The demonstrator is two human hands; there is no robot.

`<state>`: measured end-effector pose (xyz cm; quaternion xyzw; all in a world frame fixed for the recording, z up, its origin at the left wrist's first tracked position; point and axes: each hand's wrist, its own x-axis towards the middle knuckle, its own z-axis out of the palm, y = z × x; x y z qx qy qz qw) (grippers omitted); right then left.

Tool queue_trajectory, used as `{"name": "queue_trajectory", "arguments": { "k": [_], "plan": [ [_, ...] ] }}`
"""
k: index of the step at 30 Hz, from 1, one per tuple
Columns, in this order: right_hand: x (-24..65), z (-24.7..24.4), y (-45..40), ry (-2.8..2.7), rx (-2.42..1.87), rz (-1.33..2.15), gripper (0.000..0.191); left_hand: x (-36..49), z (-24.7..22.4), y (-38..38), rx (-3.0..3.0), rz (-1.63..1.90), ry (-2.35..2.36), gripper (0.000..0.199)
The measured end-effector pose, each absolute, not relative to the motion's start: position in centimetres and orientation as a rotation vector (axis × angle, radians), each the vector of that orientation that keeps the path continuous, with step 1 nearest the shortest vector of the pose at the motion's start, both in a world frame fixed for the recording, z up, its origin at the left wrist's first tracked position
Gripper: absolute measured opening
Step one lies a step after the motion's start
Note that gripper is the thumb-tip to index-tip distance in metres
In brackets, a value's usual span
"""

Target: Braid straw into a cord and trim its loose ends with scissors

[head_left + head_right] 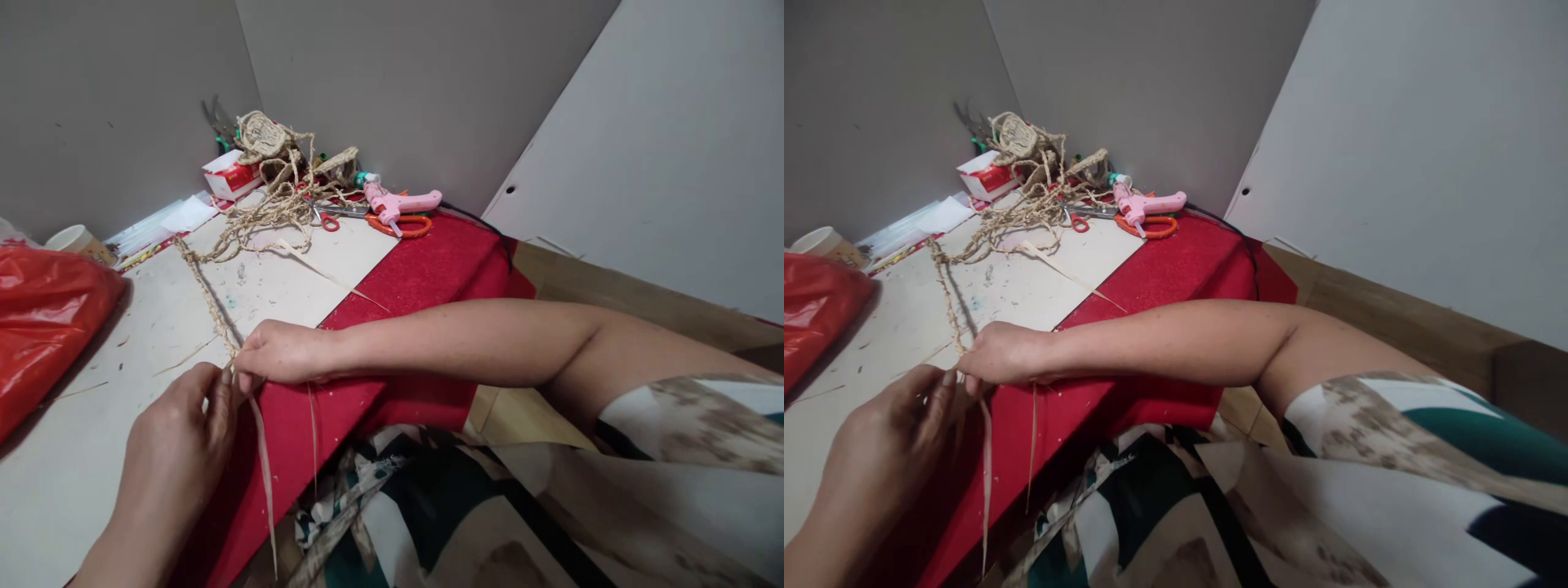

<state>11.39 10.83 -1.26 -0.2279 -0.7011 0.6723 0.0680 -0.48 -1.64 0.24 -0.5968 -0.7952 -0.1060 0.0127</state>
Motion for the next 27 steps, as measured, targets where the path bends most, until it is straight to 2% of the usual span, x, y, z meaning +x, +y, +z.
{"name": "queue_trajectory", "arguments": {
  "k": [3,7,11,14,16,18,21,25,27],
  "plan": [
    [11.8,-1.2,10.7,-2.176,-0.811,2.098,0.029,0.6,0.0,-1.9,-1.848,-0.064,-2.376,0.029],
    [11.9,-1.8,10.6,-2.083,-0.801,2.241,0.029,1.4,-0.5,-2.3,-1.821,0.113,-2.187,0.02],
    [11.8,-2.2,10.3,-1.96,-0.772,2.338,0.027,2.0,-1.0,-2.8,-1.892,0.216,-2.108,0.022],
    [11.9,-1.9,10.2,-1.859,-0.772,2.397,0.02,2.5,-1.1,-3.2,-2.019,0.143,-2.11,0.027],
    [11.8,-1.8,10.3,-1.779,-0.741,2.478,0.017,2.7,-0.6,-3.4,-2.154,-0.091,-2.135,0.02],
    [11.8,-1.8,10.5,-1.688,-0.696,2.576,0.016,2.6,0.2,-3.3,-2.108,-0.493,-2.22,0.021],
    [11.8,-2.0,11.0,-1.574,-0.625,2.699,0.017,1.4,1.5,-2.2,-1.531,-1.107,-2.495,0.019],
    [11.9,-2.0,11.7,-1.526,-0.518,2.79,0.017,-0.2,1.2,-0.6,-1.18,-2.104,-3.092,0.032],
    [11.9,-1.8,12.0,-1.556,-0.498,2.818,0.019,-0.4,0.3,-0.3,-1.25,-2.292,-3.22,0.022]
  ]
}}
